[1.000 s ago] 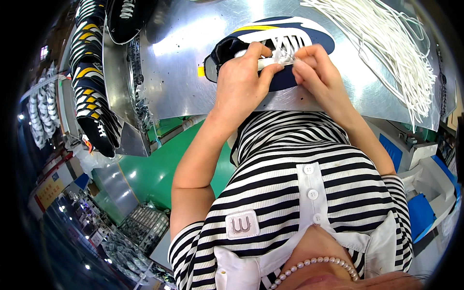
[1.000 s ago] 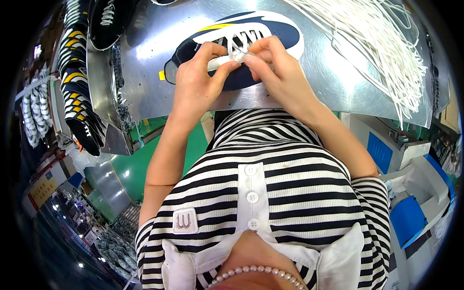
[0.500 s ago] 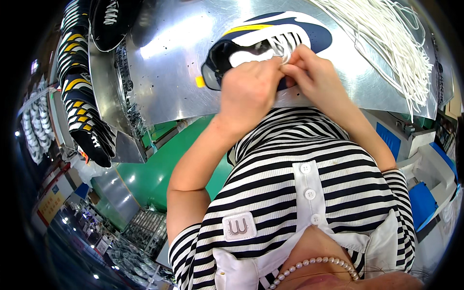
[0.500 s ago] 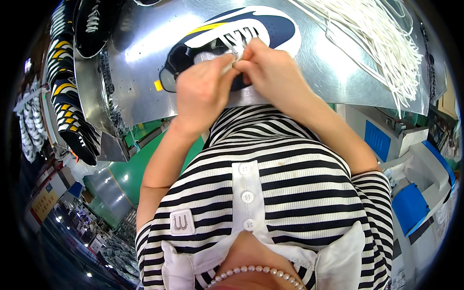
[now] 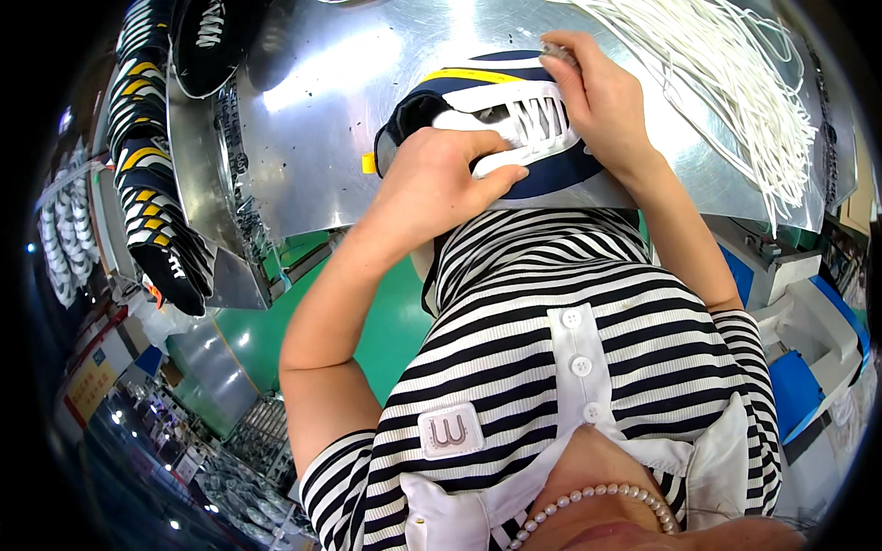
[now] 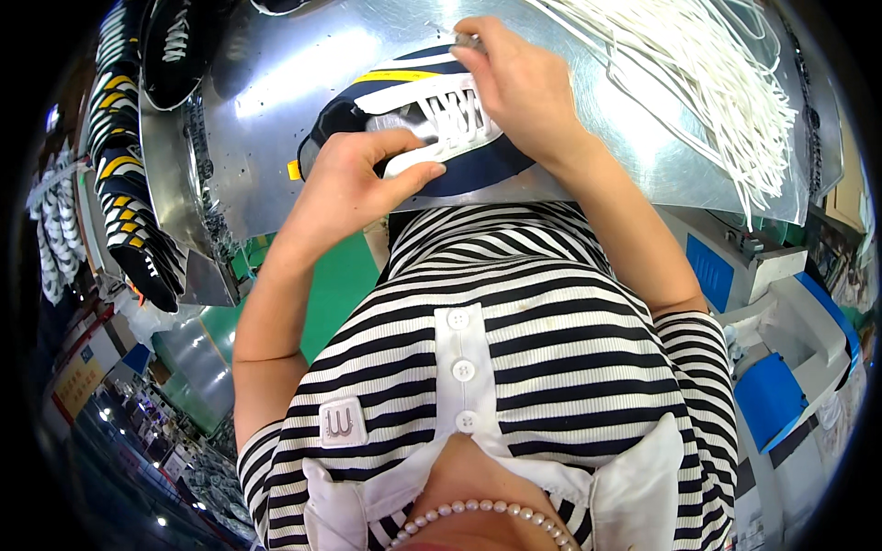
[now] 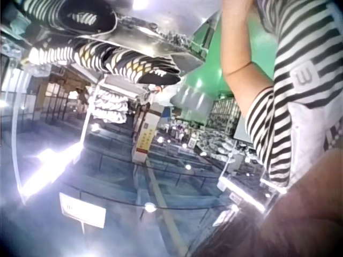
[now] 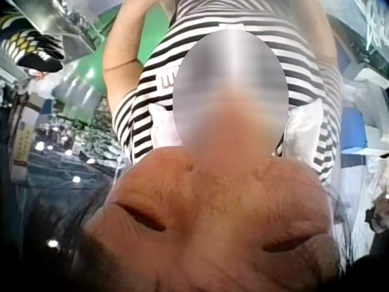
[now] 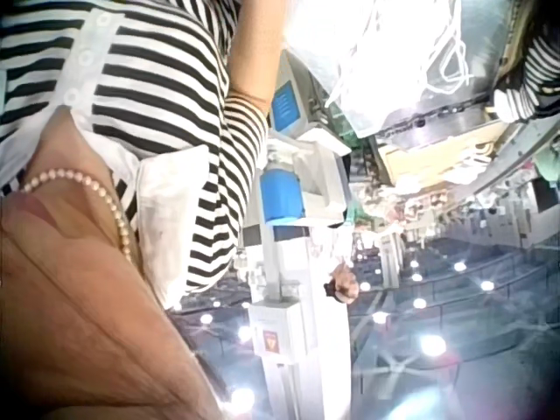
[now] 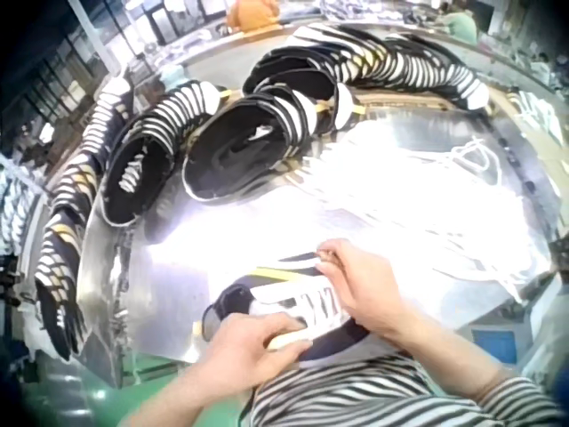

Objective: The person laces shoes by hand, pulling a white lace through eyelets on several blue and yellow sneakers one at a time.

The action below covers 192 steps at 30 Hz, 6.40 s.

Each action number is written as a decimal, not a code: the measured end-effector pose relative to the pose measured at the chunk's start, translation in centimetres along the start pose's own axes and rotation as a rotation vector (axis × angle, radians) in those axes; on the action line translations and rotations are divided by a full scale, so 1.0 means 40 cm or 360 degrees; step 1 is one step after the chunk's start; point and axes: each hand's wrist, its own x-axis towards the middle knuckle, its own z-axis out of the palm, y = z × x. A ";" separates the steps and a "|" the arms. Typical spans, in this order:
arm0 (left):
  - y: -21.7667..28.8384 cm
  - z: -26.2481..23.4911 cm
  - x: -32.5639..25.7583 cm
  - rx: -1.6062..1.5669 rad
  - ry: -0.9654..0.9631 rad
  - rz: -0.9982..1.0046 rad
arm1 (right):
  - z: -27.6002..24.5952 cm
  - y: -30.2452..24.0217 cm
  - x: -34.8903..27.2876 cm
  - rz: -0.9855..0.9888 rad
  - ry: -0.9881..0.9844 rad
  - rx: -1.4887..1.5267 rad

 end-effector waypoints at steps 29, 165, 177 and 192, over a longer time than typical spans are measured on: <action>-0.219 -0.436 0.128 0.0518 0.1578 -0.0345 | 0.024 0.094 0.235 0.0055 -0.0144 -0.0792; -0.037 -0.026 0.045 -0.1629 0.0657 -0.0548 | -0.177 -0.116 0.083 0.0319 -0.0409 0.0062; -0.022 -0.077 0.046 0.0138 0.0309 0.0130 | -0.035 0.052 0.147 0.0869 -0.0128 0.0877; 0.020 -0.066 0.062 0.0551 0.1177 0.0640 | -0.028 -0.079 0.113 0.0819 -0.1018 0.2403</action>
